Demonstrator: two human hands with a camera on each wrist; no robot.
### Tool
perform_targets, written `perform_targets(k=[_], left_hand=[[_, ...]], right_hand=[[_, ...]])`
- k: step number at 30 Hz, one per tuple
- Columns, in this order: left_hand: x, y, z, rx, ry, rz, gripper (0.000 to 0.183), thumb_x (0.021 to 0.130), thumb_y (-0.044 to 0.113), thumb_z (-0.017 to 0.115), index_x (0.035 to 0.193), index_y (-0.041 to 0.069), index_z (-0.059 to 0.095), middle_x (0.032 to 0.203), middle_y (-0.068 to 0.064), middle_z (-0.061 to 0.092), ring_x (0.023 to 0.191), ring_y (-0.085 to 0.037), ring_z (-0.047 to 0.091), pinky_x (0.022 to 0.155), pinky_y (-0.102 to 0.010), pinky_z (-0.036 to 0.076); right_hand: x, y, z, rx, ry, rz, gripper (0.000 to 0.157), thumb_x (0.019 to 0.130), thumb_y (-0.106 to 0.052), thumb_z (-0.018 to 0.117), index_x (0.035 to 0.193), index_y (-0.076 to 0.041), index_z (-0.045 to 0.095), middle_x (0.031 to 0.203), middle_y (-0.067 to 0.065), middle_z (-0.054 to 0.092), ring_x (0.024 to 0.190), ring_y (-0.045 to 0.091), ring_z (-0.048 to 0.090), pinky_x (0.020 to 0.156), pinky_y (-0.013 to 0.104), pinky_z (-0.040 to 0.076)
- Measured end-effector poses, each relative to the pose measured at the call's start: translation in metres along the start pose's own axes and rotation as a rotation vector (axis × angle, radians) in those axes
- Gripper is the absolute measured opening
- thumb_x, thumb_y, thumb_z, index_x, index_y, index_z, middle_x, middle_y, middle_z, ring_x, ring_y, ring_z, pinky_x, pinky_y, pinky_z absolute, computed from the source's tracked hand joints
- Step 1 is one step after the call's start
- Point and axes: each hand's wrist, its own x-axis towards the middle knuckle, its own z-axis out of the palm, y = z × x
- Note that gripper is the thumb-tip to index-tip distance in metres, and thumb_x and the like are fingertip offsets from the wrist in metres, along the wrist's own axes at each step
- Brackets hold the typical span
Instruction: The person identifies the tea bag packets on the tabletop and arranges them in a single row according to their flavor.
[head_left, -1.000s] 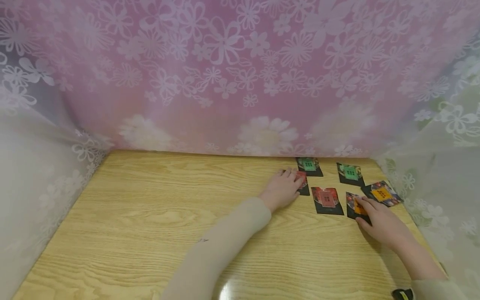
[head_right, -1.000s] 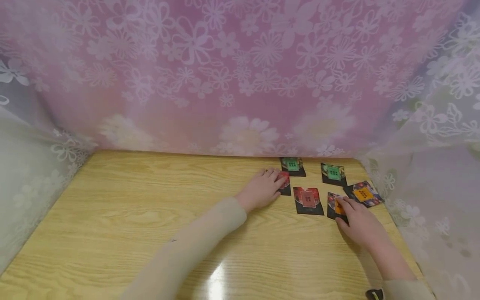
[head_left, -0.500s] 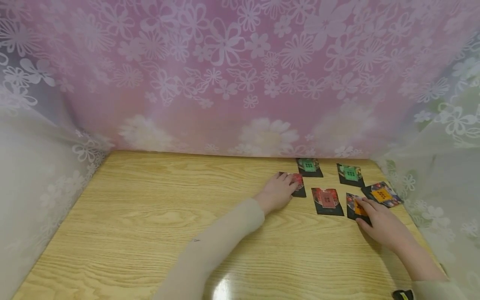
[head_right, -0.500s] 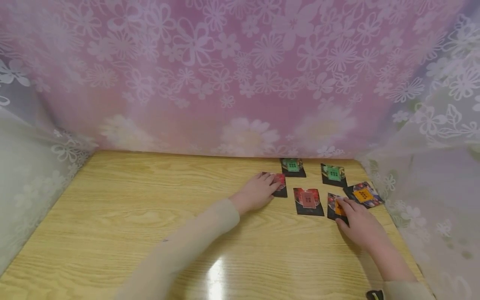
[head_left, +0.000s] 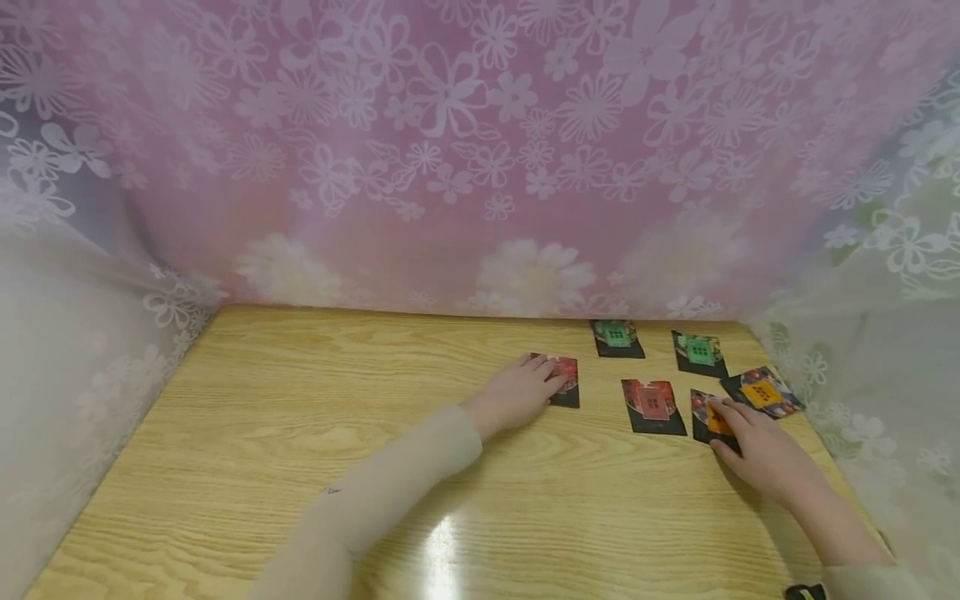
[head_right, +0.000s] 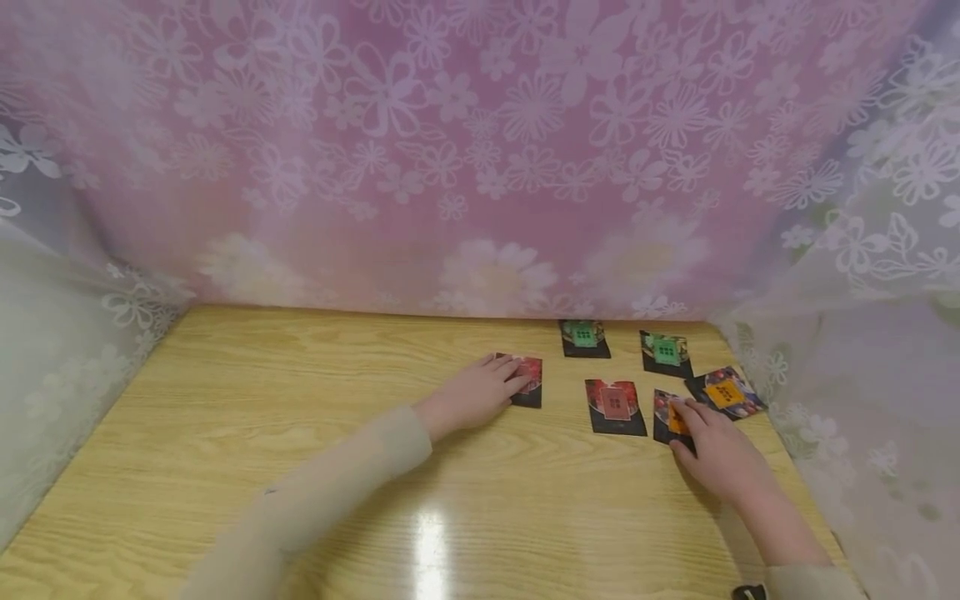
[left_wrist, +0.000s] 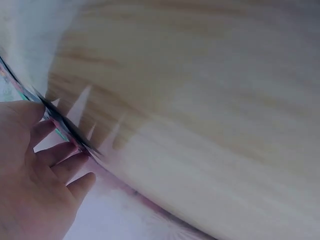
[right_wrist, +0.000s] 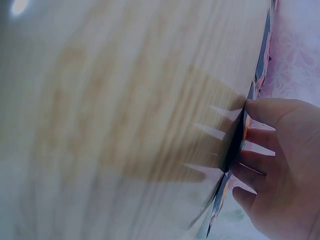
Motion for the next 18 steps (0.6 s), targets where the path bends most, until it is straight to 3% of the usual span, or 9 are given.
perform_targets(k=[18], left_hand=[[-0.064,-0.049,0.018,-0.051,-0.013,0.005,0.057,0.114,0.035,0.047,0.169,0.022,0.034,0.174,-0.007,0.034,0.163,-0.028,0.030,0.136,-0.043,0.025]], right_hand=[[-0.001,0.000,0.000,0.000,-0.012,0.010,0.070,0.099,-0.024,0.072,0.155,0.008,0.045,0.153,0.042,0.044,0.133,0.067,0.045,0.106,0.079,0.042]])
